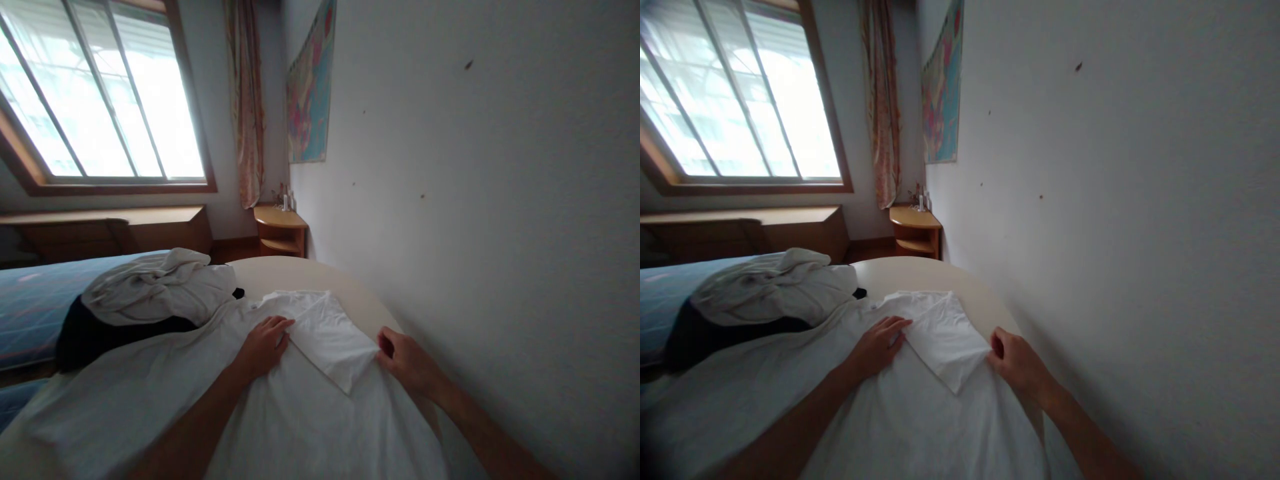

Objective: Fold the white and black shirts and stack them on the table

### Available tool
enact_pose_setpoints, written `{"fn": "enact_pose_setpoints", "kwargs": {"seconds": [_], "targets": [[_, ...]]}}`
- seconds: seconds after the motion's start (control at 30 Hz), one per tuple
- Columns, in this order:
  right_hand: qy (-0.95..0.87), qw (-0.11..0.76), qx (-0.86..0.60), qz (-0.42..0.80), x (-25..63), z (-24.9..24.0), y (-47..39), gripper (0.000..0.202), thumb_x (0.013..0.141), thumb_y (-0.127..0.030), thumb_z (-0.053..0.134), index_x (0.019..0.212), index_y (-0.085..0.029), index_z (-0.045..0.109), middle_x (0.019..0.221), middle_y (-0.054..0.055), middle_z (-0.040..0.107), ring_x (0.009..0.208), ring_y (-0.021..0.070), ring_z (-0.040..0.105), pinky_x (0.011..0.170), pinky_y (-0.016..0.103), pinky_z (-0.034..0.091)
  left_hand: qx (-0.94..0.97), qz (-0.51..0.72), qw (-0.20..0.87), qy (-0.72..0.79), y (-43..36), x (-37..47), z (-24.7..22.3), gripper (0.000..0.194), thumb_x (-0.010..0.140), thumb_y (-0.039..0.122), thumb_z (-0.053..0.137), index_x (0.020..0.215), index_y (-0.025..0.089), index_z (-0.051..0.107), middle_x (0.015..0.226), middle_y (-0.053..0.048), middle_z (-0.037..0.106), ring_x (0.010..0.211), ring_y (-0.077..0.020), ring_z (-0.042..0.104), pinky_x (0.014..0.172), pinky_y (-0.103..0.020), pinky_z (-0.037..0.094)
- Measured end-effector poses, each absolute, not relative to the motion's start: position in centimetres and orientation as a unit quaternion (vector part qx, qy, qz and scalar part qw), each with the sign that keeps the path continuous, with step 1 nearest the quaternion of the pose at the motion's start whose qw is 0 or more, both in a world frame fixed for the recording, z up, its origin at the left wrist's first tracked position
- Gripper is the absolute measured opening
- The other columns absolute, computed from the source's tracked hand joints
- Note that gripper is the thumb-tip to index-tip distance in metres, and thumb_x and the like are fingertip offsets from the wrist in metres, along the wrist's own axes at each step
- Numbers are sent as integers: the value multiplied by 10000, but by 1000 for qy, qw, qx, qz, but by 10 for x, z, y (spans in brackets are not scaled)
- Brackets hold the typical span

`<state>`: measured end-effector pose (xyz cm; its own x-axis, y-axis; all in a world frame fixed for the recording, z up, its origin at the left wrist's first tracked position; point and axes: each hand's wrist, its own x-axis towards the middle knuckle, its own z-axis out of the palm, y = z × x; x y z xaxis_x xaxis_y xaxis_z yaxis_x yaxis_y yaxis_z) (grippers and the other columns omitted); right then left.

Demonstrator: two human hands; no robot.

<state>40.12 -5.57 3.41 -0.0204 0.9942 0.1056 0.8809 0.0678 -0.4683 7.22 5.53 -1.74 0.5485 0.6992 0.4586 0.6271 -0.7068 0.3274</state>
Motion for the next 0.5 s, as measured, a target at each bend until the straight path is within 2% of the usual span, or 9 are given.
{"fn": "enact_pose_setpoints", "kwargs": {"seconds": [0.13, 0.23, 0.33, 0.43, 0.5], "targets": [[-680, 170, -705, 111, 403, 29, -57, 61, 798, -203, 533, 765, -215, 484, 690, -1, 618, 630, 142, 549, 598, 249, 315, 885, 278, 54, 370, 54, 73, -16, 363, 938, 200, 505, 1275, 248, 629, 1222, -60, 664, 1115, -227, 610, 994, -384, 506], [-702, 114, -689, 137, 408, 32, -58, 29, 794, -195, 554, 814, -207, 537, 733, 7, 649, 643, 142, 554, 590, 246, 300, 888, 275, 50, 365, 51, 73, -14, 384, 939, 234, 523, 1311, 266, 616, 1244, -59, 656, 1134, -226, 609, 1009, -384, 505], [-713, 75, -681, 150, 409, 37, -55, 80, 779, -163, 555, 836, -202, 595, 776, 21, 673, 697, 152, 585, 612, 245, 324, 891, 271, 50, 360, 48, 73, -12, 366, 929, 257, 558, 1283, 286, 645, 1260, -63, 647, 1148, -234, 603, 1024, -404, 498], [-706, 99, -693, 105, 397, 41, -46, 135, 821, -160, 509, 850, -191, 638, 888, 59, 693, 802, 170, 618, 700, 258, 386, 893, 271, 62, 354, 47, 74, -11, 282, 932, 276, 571, 1180, 284, 705, 1258, -64, 654, 1160, -244, 597, 1031, -423, 490], [-712, 134, -684, 86, 382, 40, -36, 194, 859, -172, 485, 939, -176, 662, 1003, 88, 695, 916, 186, 631, 817, 273, 424, 892, 277, 77, 349, 48, 74, -10, 248, 946, 273, 549, 1119, 269, 727, 1218, -67, 674, 1133, -240, 611, 1013, -414, 498]]}}
